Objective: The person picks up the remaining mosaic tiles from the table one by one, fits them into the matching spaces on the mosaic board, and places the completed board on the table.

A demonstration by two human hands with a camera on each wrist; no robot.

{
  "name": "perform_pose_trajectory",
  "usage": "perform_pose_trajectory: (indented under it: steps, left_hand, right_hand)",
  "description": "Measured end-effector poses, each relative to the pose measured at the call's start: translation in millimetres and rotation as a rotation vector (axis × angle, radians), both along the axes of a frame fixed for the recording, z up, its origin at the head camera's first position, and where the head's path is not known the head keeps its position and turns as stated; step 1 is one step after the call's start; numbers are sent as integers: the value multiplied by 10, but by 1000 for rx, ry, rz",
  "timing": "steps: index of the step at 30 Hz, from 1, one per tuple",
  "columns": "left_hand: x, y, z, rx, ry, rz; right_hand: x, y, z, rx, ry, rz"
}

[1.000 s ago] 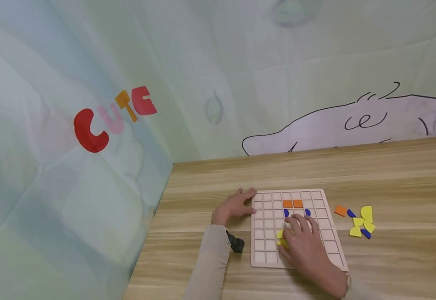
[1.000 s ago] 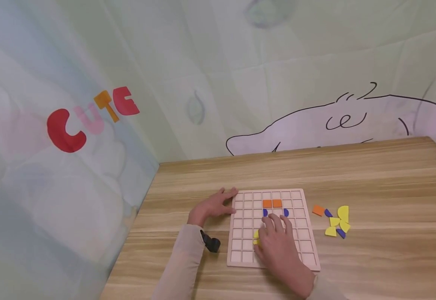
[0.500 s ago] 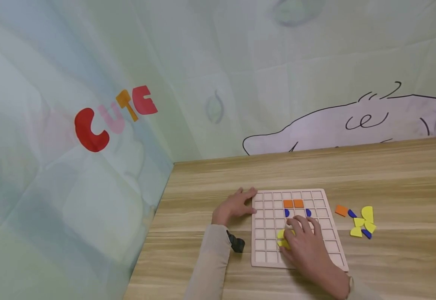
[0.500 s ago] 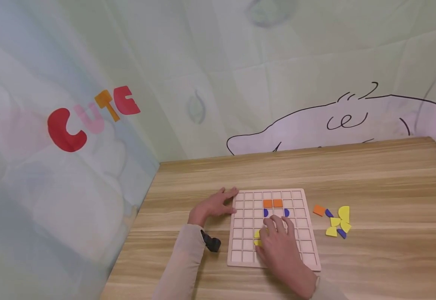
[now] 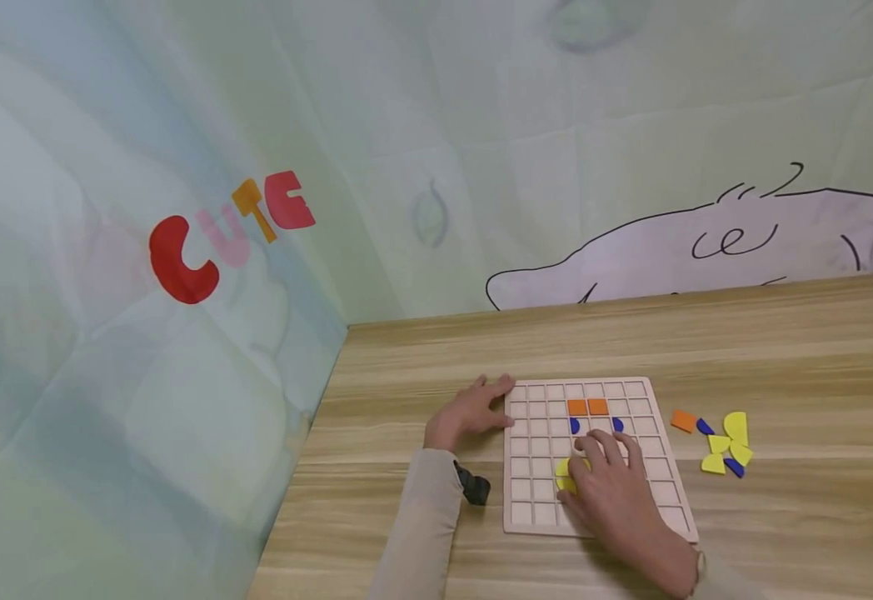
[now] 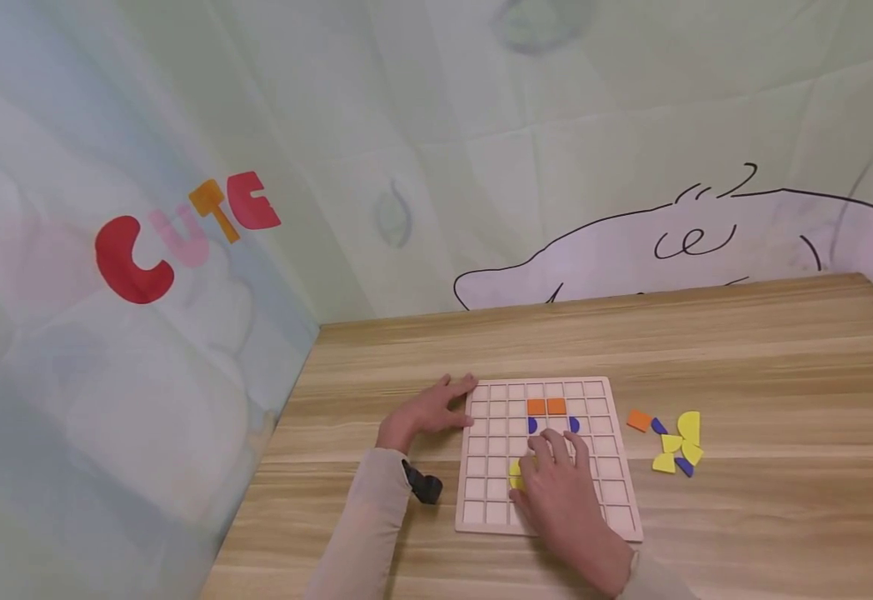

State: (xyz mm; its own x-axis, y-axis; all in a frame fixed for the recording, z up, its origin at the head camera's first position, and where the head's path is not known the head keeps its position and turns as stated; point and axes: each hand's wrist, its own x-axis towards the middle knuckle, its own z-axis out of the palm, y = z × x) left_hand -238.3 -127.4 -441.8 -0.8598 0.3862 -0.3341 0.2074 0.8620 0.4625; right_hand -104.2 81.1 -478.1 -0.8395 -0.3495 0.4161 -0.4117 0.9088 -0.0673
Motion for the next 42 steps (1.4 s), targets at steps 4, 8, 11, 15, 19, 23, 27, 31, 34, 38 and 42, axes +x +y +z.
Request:
perform_pose_trajectory:
  steps: [4, 8, 11, 15, 19, 23, 27, 31, 34, 38, 42]
  left_hand:
    - [-4, 2, -7, -4, -2, -1]
    - [-1, 3, -9, -4, -3, -2]
    - [5, 4, -9, 1, -6, 0]
    - [13, 2, -9, 7, -9, 6]
    - [18, 1, -7, 11, -9, 8]
    - [15, 0, -11, 9, -10, 12]
    - [9, 0, -13, 10, -12, 17]
    - [-1, -1, -16, 7, -4, 8]
    - [-3, -2, -16, 5, -3, 5]
    - [-2, -4, -16, 8, -9, 9]
    - [-1, -5, -15, 5, -8, 10]
  right_hand:
    - [1, 1, -1, -9, -2, -7]
    - [1, 3, -9, -15, -3, -14]
    - [0, 2, -14, -17, -8, -18]
    - [-1, 4, -17, -19, -12, -19]
    - [3, 22, -3, -41, -12, -14]
    - [-1, 58, 48, -75, -15, -20]
    - [-16, 115, 124, -112, -4, -36]
    - [-34, 194, 194, -141, 7, -58]
    - [-60, 272, 215, -153, 3, -82]
    - [-93, 404, 224, -183, -15, -114]
    - [-108, 569, 232, -234, -7, -131]
